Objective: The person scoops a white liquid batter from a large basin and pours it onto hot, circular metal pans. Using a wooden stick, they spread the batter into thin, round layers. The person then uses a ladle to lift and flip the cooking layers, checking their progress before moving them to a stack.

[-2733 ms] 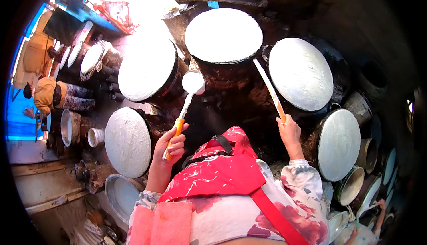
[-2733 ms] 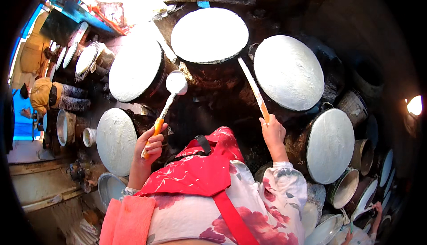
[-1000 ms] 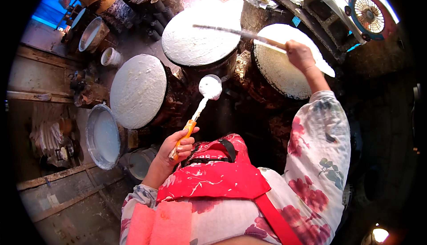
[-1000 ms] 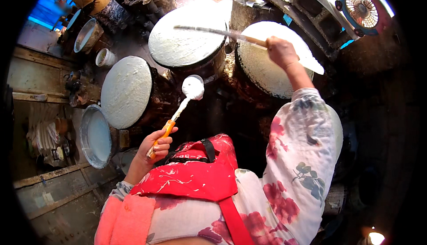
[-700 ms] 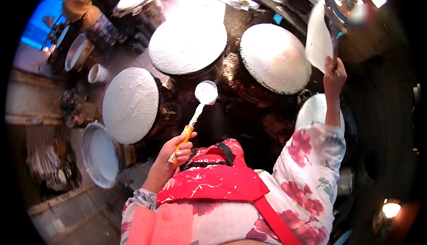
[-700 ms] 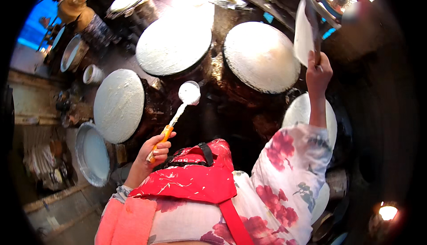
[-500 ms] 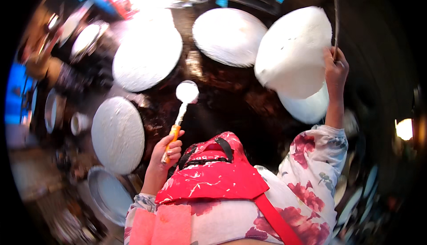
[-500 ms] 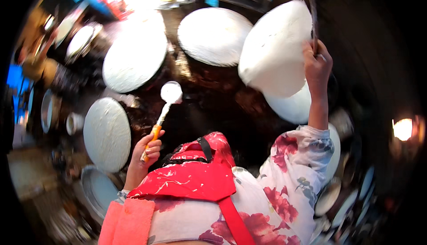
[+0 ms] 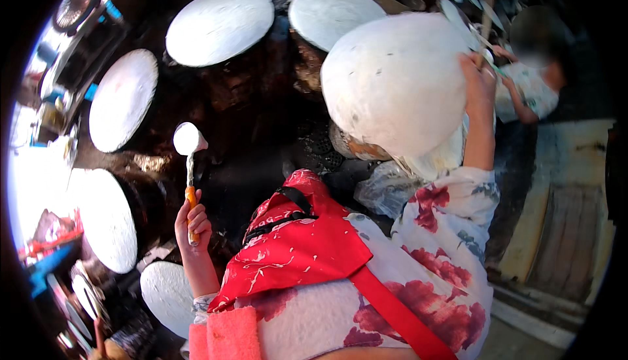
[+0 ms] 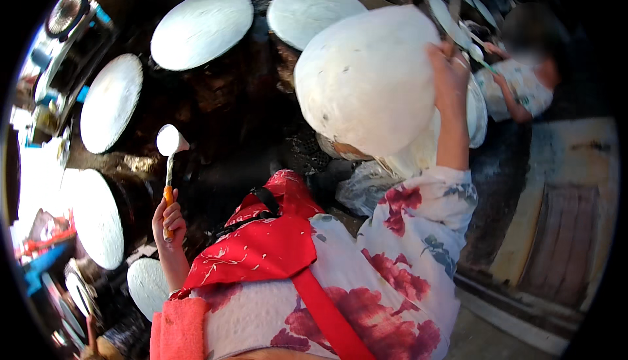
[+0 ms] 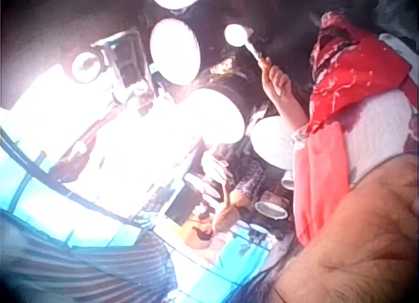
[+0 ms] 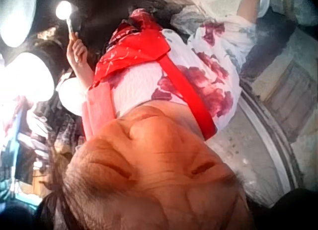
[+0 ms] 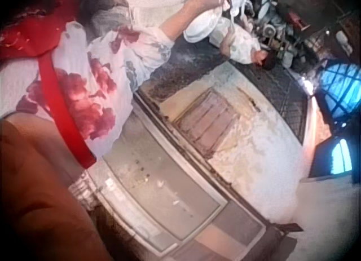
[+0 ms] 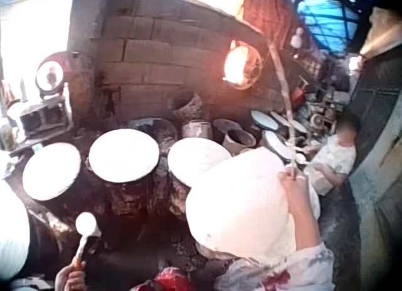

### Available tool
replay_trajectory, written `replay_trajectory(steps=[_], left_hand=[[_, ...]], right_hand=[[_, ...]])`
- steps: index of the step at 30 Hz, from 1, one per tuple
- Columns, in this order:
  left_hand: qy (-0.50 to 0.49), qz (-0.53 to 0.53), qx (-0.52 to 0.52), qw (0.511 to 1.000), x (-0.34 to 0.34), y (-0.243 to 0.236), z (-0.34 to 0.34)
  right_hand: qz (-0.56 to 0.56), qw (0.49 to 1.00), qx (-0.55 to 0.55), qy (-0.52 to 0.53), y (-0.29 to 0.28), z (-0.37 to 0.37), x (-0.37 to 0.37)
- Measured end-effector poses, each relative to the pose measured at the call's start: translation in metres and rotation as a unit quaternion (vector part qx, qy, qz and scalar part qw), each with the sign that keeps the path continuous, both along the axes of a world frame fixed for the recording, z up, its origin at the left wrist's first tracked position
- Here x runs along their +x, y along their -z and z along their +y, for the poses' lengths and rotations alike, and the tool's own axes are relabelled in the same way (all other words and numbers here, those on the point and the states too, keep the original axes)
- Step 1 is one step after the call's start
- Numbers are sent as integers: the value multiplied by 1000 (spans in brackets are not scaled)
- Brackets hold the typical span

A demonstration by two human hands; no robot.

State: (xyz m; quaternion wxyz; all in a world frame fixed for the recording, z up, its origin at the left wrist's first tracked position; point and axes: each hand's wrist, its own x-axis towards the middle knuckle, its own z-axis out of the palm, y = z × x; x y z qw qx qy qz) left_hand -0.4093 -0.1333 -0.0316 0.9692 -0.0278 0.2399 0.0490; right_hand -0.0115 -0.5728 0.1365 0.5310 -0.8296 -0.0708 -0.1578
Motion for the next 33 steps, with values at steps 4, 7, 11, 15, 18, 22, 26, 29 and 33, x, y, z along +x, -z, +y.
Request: replay_trajectory(steps=[4, 7, 11, 15, 18, 22, 26, 29, 33], left_hand=[[56, -22, 2, 998, 30, -4, 8], [75, -24, -2, 997, 47, -8, 17], [86, -13, 1, 996, 71, -14, -10], [85, -4, 1, 996, 87, -22, -23], [78, -2, 1, 997, 86, -29, -30], [80, -10, -42, 996, 96, -25, -40], [46, -39, -85, 995, 82, -44, -24], [29, -64, -74, 995, 78, -71, -13], [-42, -148, 32, 988, 35, -119, 28]], right_hand=[[65, 960, 178, 204, 88, -157, -40], [112, 902, 270, 318, 164, -198, -89], [205, 838, 218, 456, 285, -268, -103], [260, 815, 187, 482, 345, -297, -97], [304, 838, 103, 442, 352, -303, -90], [327, 857, -90, 387, 350, -343, -71], [324, 677, -549, 368, 292, -296, -72], [207, 790, -504, 282, 227, -203, -57], [160, 919, -359, 29, 208, -48, -40]])
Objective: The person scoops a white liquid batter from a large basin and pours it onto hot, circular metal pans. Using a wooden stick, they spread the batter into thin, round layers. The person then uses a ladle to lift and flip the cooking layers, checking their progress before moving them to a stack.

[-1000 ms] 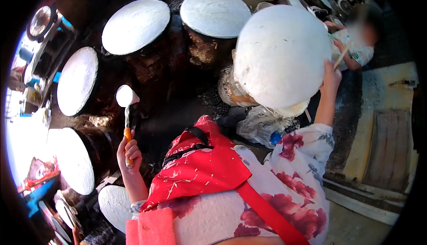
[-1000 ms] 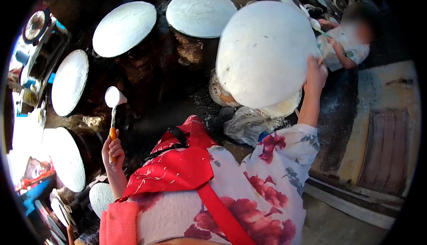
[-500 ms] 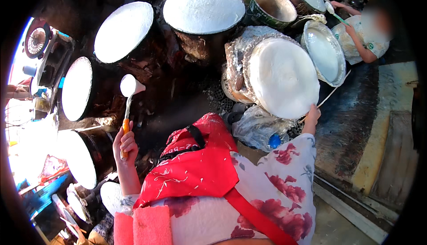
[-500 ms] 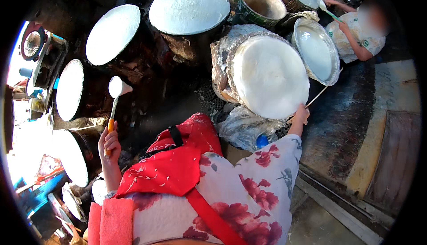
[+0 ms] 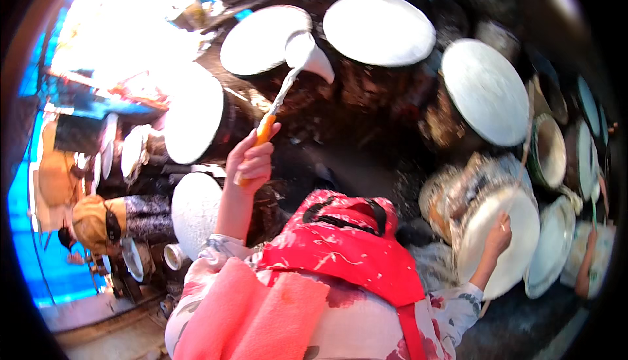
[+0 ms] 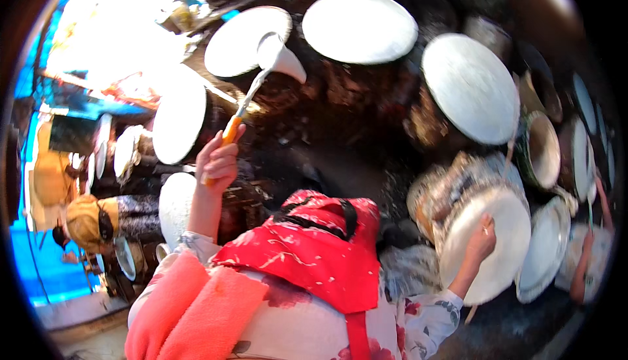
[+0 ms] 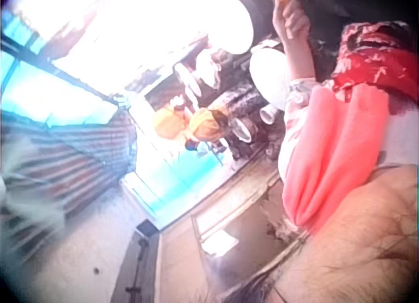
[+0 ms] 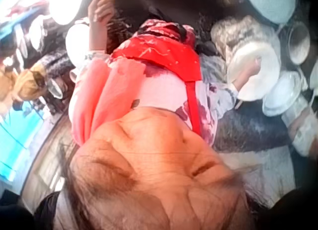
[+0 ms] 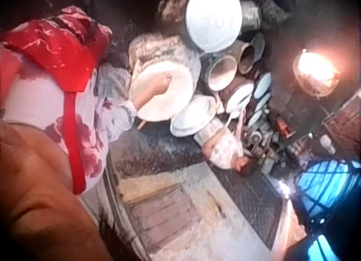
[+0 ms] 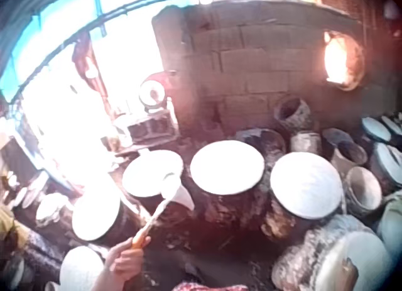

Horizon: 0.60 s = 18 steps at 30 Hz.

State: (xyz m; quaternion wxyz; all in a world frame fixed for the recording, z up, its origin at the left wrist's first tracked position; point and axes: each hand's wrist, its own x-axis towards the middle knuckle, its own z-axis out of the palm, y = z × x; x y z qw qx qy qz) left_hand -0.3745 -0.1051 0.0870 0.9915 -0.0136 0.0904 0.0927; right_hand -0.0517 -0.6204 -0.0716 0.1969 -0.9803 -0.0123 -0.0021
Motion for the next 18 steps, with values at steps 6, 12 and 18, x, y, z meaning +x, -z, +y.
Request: replay_trajectory(steps=[6, 12, 18], left_hand=[[-65, 341, 311, 885, -18, -6, 93], [-31, 293, 315, 902, 11, -39, 157], [-1, 316, 436, 842, 63, -38, 213]], right_hand=[[130, 919, 264, -263, -1, 245, -55], [213, 849, 360, -322, -26, 397, -101], [300, 812, 429, -259, -56, 529, -107]])
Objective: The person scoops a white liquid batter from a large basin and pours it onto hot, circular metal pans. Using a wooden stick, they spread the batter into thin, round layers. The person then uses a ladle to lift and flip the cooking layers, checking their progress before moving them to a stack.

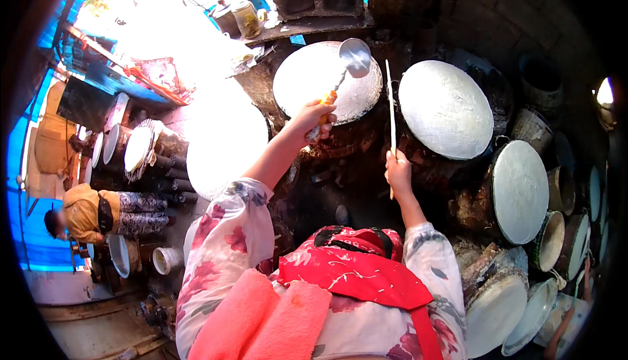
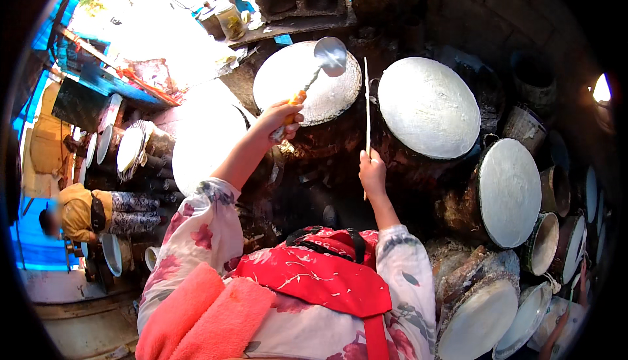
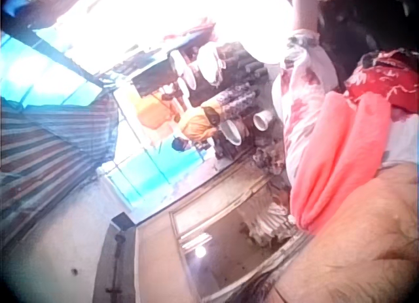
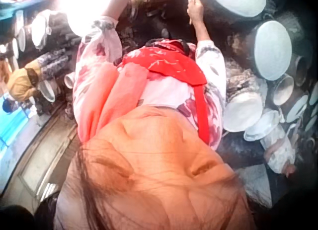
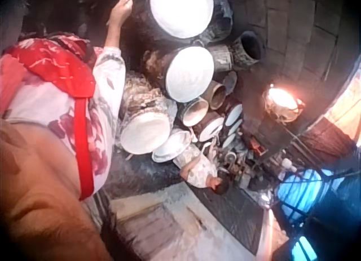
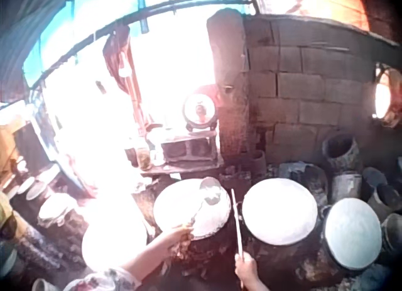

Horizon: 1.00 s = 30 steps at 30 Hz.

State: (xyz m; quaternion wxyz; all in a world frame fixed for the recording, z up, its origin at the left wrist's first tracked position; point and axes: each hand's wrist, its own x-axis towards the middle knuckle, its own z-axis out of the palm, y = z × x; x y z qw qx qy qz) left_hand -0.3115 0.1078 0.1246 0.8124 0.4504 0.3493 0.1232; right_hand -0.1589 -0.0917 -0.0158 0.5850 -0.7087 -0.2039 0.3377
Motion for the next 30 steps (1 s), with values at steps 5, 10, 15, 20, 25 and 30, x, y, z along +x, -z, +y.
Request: replay_trajectory(steps=[5, 10, 15, 20, 25, 30], left_hand=[[30, 132, 226, 965, 50, 48, 30], [57, 268, 574, 772, 56, 100, 61], [52, 327, 613, 718, 58, 113, 105], [24, 353, 567, 744, 31, 101, 130], [-9, 306, 616, 726, 23, 106, 125], [-14, 401, 571, 716, -9, 89, 124]], right_hand=[[-19, 999, -17, 27, 17, 65, -2], [-241, 960, -139, 33, 24, 91, -25], [-268, 929, -254, -27, -4, 154, -24], [-304, 924, -232, -4, -12, 135, 2], [-316, 902, -274, -110, -6, 175, -19], [-320, 904, -263, -108, -29, 156, 25]])
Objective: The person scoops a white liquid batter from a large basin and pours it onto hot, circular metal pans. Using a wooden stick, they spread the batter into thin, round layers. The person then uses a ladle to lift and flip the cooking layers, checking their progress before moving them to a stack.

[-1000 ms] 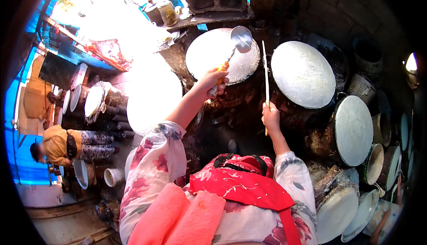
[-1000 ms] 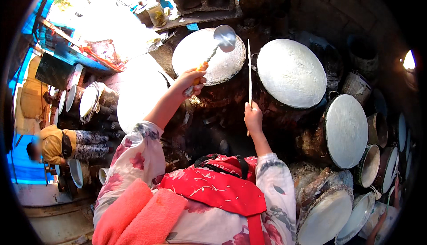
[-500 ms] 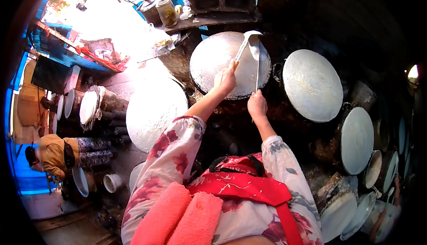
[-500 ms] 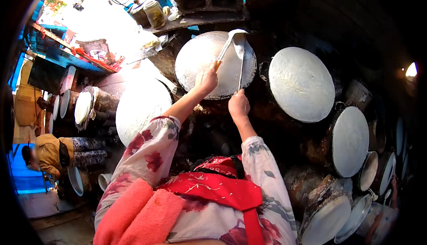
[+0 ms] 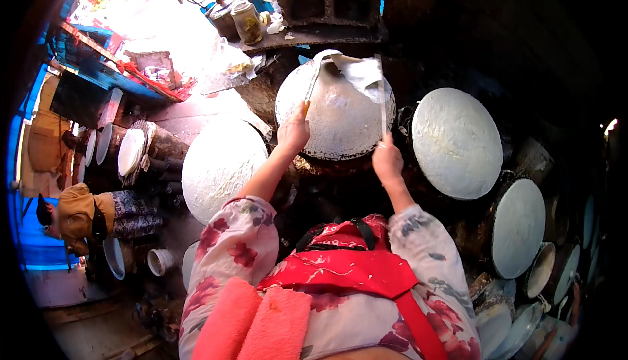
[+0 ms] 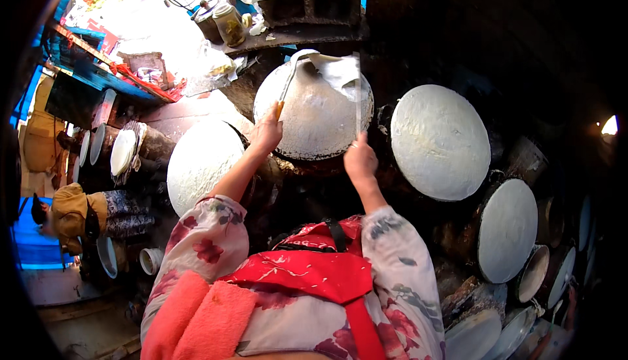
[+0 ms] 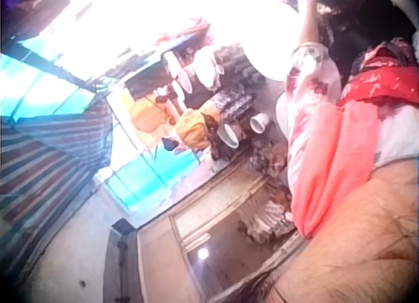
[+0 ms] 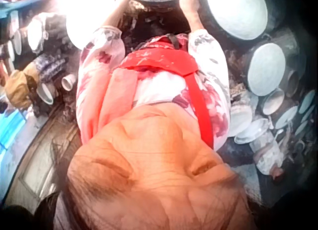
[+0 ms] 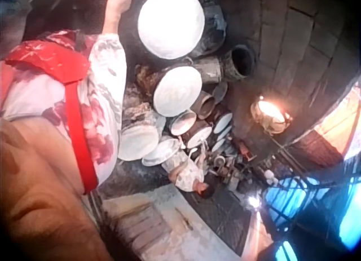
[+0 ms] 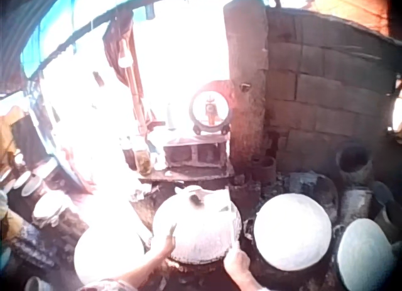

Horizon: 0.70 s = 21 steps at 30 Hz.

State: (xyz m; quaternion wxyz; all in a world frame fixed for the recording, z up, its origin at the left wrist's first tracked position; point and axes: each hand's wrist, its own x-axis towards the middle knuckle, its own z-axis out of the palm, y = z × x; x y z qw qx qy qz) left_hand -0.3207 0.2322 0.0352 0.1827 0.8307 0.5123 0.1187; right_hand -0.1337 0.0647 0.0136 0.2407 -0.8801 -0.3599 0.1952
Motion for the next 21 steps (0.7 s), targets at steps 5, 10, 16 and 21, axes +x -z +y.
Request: replay_trajectory(steps=[5, 10, 16, 21], left_hand=[[-7, 28, -19, 999, 8, -6, -13], [-73, 25, -25, 997, -13, -13, -18], [-84, -13, -35, 996, -13, -10, -31], [-137, -41, -81, 986, -34, -29, -49]], right_hand=[[3, 997, -25, -77, 13, 25, -27], [-19, 995, -41, -93, -13, 18, 23], [-24, 983, -45, -176, 6, 45, -14], [-37, 991, -39, -126, -10, 34, 53]])
